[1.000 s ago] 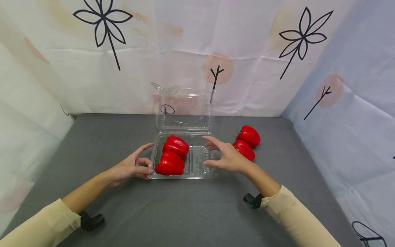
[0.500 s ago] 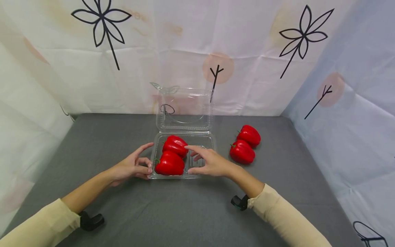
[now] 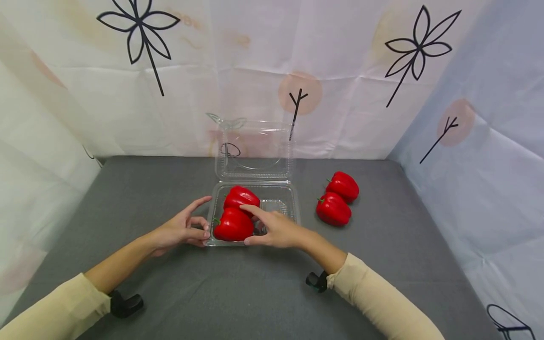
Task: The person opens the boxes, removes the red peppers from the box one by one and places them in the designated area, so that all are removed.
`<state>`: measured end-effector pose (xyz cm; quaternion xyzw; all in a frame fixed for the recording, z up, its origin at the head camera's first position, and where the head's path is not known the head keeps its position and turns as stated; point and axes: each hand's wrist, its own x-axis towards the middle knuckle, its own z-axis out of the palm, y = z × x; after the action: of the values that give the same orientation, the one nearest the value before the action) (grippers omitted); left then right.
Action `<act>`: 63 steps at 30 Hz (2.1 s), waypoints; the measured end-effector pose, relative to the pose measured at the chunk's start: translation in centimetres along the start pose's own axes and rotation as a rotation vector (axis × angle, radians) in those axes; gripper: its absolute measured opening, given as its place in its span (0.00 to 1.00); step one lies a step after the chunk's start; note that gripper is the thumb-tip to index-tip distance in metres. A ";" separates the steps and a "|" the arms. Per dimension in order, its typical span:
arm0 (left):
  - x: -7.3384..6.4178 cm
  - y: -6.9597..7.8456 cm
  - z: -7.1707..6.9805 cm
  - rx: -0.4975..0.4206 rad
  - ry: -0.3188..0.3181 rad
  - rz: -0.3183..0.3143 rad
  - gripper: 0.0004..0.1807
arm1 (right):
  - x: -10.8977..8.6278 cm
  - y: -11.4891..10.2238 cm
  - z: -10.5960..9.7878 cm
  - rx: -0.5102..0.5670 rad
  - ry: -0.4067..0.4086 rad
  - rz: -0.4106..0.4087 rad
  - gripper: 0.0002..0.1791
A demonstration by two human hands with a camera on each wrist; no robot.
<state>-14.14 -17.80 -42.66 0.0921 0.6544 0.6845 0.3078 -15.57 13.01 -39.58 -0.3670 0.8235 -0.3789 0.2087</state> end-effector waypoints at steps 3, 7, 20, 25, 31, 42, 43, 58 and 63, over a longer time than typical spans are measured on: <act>0.0 0.0 0.0 0.003 -0.003 0.002 0.52 | 0.2 0.0 0.3 -0.017 0.009 -0.003 0.44; 0.0 -0.1 0.0 0.006 -0.002 0.005 0.52 | 0.6 0.1 0.7 -0.039 0.014 -0.014 0.44; 0.0 -0.1 0.1 0.005 0.004 0.015 0.52 | 1.0 -0.4 1.3 -0.108 0.051 0.026 0.41; 0.0 -0.1 0.1 0.006 0.004 0.012 0.52 | 1.1 -0.5 1.3 -0.109 0.038 0.034 0.41; -0.1 0.0 0.3 0.002 0.011 0.006 0.52 | 1.2 -0.5 1.1 -0.112 0.029 0.016 0.40; -0.2 0.1 0.4 -0.005 0.015 0.011 0.52 | 1.0 -0.2 0.9 -0.075 0.016 -0.012 0.41; -0.2 0.1 0.4 -0.005 0.015 0.011 0.52 | 1.0 -0.3 0.8 -0.065 0.016 -0.016 0.41; -0.2 0.1 0.5 -0.013 0.014 0.020 0.53 | -0.8 -1.3 -1.3 0.040 0.053 -0.026 0.40; -0.2 0.1 0.5 -0.011 0.015 0.020 0.53 | -2.0 -1.3 -2.3 0.022 0.076 -0.027 0.41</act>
<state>-13.77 -17.45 -42.46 0.0918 0.6517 0.6919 0.2968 -15.08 15.05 -37.00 -0.3613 0.8215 -0.4045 0.1761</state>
